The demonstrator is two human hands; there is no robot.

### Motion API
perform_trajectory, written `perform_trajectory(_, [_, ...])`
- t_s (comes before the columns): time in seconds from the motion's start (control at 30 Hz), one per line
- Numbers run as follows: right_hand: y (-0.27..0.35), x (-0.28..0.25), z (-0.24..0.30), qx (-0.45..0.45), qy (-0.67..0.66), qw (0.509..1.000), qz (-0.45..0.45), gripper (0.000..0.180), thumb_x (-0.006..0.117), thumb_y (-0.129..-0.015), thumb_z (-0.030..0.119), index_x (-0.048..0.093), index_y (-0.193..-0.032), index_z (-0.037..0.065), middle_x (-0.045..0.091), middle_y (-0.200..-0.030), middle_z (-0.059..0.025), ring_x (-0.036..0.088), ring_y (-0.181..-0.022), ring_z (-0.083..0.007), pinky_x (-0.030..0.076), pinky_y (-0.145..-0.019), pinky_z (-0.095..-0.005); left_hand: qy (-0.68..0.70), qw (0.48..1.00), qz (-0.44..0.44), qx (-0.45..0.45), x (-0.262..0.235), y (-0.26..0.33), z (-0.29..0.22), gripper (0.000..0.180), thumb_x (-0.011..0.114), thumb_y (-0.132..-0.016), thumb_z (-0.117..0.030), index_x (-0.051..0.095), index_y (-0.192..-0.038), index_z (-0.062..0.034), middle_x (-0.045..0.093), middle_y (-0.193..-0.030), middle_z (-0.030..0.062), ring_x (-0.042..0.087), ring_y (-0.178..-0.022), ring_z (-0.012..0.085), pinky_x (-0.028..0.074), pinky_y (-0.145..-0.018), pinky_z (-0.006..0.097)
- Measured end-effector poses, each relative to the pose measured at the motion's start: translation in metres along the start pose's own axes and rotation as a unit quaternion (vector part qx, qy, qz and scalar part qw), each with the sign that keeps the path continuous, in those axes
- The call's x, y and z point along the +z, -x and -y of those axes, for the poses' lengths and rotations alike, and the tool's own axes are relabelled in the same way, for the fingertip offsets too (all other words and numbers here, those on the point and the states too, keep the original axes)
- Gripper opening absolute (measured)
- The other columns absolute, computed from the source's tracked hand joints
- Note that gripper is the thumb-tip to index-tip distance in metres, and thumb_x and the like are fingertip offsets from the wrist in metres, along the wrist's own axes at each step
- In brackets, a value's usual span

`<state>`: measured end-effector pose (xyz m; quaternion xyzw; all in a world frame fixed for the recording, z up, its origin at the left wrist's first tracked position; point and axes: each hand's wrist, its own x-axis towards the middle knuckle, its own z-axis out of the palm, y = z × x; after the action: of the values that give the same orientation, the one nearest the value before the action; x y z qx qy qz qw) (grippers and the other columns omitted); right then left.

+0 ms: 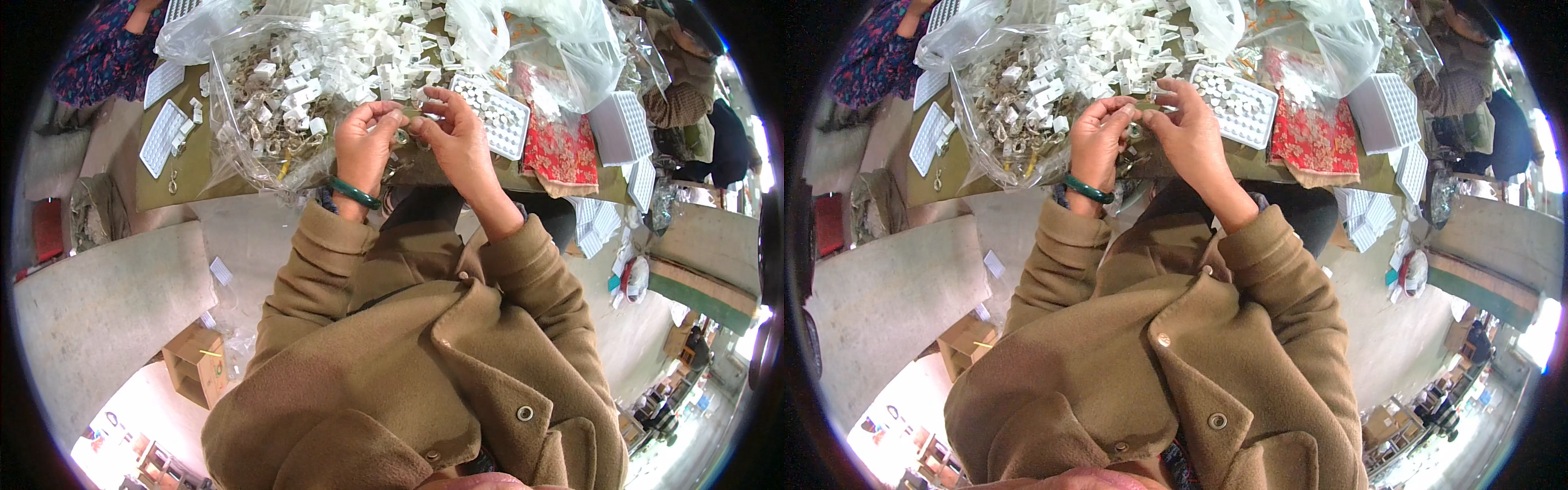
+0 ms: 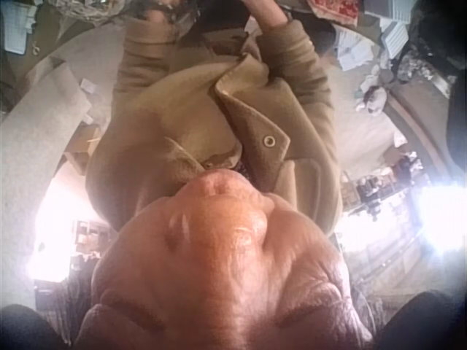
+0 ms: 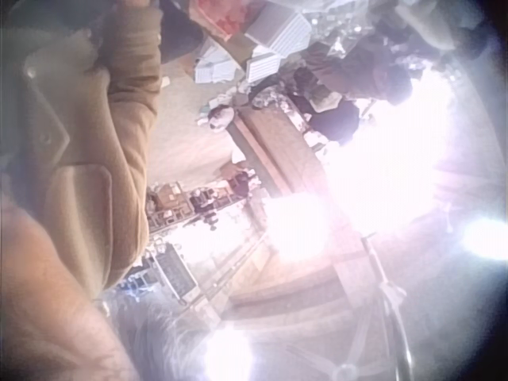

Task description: The person assembles small jewelry components by hand, attaching white rectangular pieces to metal findings and placing them into a tray. They then gather loose components into a plastic bag and move a cardboard box and a large bag of components to the floor.

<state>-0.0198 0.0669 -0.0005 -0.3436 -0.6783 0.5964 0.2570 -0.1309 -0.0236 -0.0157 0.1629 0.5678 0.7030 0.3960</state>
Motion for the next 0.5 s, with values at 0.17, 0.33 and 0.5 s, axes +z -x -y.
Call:
perform_trajectory(0.17, [0.003, 0.005, 0.002, -0.032, 0.027, 0.999, -0.026, 0.047, 0.067, -0.087, 0.005, 0.049, -0.13, 0.002, 0.066, -0.098, -0.0087, 0.061, -0.075, -0.0103, 0.05, -0.066, -0.0254, 0.069, 0.998, -0.002, 0.006, 0.001, 0.001, 0.001, 0.012, 0.063, -0.091, -0.012, 0.065, -0.102, -0.0058, 0.065, -0.082, -0.0028, 0.043, -0.058, -0.0011, 0.032, -0.049, 0.015])
perform_trajectory(0.33, [0.016, -0.005, 0.001, -0.175, 0.295, 0.939, -0.03, 0.03, 0.066, -0.084, 0.004, 0.062, -0.114, 0.002, 0.069, -0.09, -0.0104, 0.065, -0.069, -0.0154, 0.051, -0.062, -0.0301, 0.037, 0.998, -0.033, 0.041, 0.0, 0.008, -0.003, 0.012, 0.06, -0.093, -0.012, 0.065, -0.102, -0.005, 0.066, -0.084, -0.0009, 0.044, -0.057, -0.0006, 0.033, -0.049, 0.015])
perform_trajectory(0.5, [0.026, -0.001, 0.004, -0.128, 0.159, 0.978, -0.043, 0.02, 0.063, -0.092, 0.013, 0.067, -0.107, 0.0, 0.065, -0.078, -0.004, 0.057, -0.058, -0.0085, 0.046, -0.053, -0.0256, 0.086, 0.995, 0.017, -0.04, -0.002, 0.017, -0.01, 0.014, 0.059, -0.093, -0.012, 0.066, -0.103, -0.0054, 0.065, -0.085, -0.0013, 0.044, -0.057, -0.0009, 0.032, -0.048, 0.014])
